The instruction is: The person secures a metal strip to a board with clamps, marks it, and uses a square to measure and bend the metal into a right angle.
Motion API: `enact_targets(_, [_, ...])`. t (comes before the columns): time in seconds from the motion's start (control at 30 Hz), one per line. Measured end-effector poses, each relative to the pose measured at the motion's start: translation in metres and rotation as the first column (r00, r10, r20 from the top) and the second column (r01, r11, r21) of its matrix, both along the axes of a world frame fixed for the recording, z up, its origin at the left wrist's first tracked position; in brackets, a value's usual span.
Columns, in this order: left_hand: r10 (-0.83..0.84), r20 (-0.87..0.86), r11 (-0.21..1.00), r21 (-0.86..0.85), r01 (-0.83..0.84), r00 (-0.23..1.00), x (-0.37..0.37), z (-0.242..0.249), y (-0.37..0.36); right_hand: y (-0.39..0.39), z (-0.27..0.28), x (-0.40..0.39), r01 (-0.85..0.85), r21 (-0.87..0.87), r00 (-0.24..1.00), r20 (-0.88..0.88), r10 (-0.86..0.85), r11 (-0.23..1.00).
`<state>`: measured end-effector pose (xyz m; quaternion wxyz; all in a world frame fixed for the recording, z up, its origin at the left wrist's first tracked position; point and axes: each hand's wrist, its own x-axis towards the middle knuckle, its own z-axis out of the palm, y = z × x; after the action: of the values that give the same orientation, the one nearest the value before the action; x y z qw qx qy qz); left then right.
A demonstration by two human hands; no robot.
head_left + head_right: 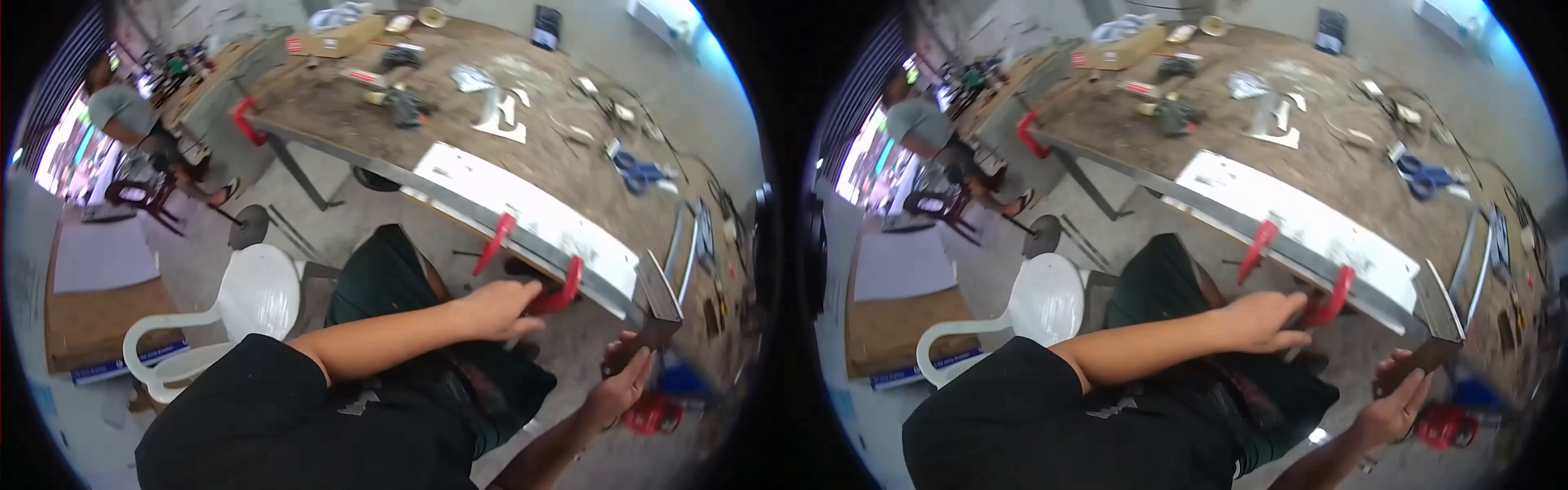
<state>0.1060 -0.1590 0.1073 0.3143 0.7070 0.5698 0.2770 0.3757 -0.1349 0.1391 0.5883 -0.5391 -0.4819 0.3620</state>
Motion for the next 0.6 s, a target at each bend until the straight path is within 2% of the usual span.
enact_targets(0.03, [-0.036, -0.015, 0.999, -0.029, 0.035, 0.999, -0.006, 0.000, -0.006, 0.019, -0.004, 0.000, -0.034, 0.017, 0.999, -0.010, 0.034, 0.999])
enact_targets(0.1, [-0.041, -0.060, 0.999, -0.005, 0.041, 0.997, -0.029, -0.023, -0.018, 0.047, -0.009, 0.004, -0.135, 0.217, 0.962, 0.262, 0.075, 0.967])
enact_targets(0.13, [-0.002, -0.122, 1.000, 0.023, 0.005, 0.993, -0.044, -0.036, -0.027, 0.064, -0.002, -0.001, -0.151, 0.268, 0.845, 0.535, -0.017, 0.952])
enact_targets(0.2, [0.087, -0.206, 0.987, 0.147, -0.057, 0.975, -0.080, -0.065, -0.048, 0.078, 0.028, -0.030, -0.303, 0.273, 0.739, 0.673, 0.044, 0.913])
enact_targets(0.23, [0.171, -0.398, 0.973, 0.211, -0.092, 0.901, -0.102, -0.087, -0.057, 0.092, 0.024, -0.030, -0.350, 0.190, 0.730, 0.668, 0.140, 0.917])
enact_targets(0.27, [0.040, -0.439, 0.985, -0.135, -0.110, 0.898, -0.118, -0.058, -0.062, 0.103, 0.025, -0.036, -0.361, 0.274, 0.644, 0.765, 0.026, 0.892])
enact_targets(0.3, [0.239, -0.441, 0.956, -0.046, -0.288, 0.865, -0.130, -0.052, -0.072, 0.117, 0.021, -0.035, -0.353, 0.181, 0.597, 0.799, 0.072, 0.918])
enact_targets(0.33, [0.321, -0.532, 0.935, 0.048, -0.350, 0.783, -0.156, -0.096, -0.091, 0.124, 0.018, -0.039, -0.318, 0.223, 0.573, 0.820, -0.001, 0.921])
enact_targets(0.37, [0.373, -0.516, 0.891, -0.033, -0.453, 0.771, -0.181, -0.117, -0.111, 0.135, 0.018, -0.044, -0.313, 0.164, 0.544, 0.839, 0.035, 0.936])
enact_targets(0.43, [0.404, -0.468, 0.897, 0.032, -0.442, 0.786, -0.202, -0.130, -0.138, 0.145, 0.012, -0.054, -0.270, 0.156, 0.535, 0.845, 0.013, 0.950])
enact_targets(0.47, [0.505, -0.318, 0.841, -0.025, -0.540, 0.802, -0.205, -0.134, -0.142, 0.150, 0.006, -0.056, -0.253, 0.192, 0.544, 0.838, -0.024, 0.948])
enact_targets(0.5, [0.595, -0.250, 0.775, -0.070, -0.628, 0.764, -0.214, -0.145, -0.147, 0.153, 0.000, -0.064, -0.252, 0.232, 0.553, 0.831, -0.056, 0.939])
enact_targets(0.57, [0.684, -0.033, 0.718, -0.149, -0.680, 0.729, -0.233, -0.175, -0.150, 0.153, -0.004, -0.071, -0.215, 0.262, 0.564, 0.820, -0.100, 0.941])
enact_targets(0.6, [0.679, -0.026, 0.723, -0.151, -0.674, 0.734, -0.249, -0.191, -0.151, 0.152, -0.004, -0.071, -0.194, 0.288, 0.577, 0.807, -0.128, 0.938])
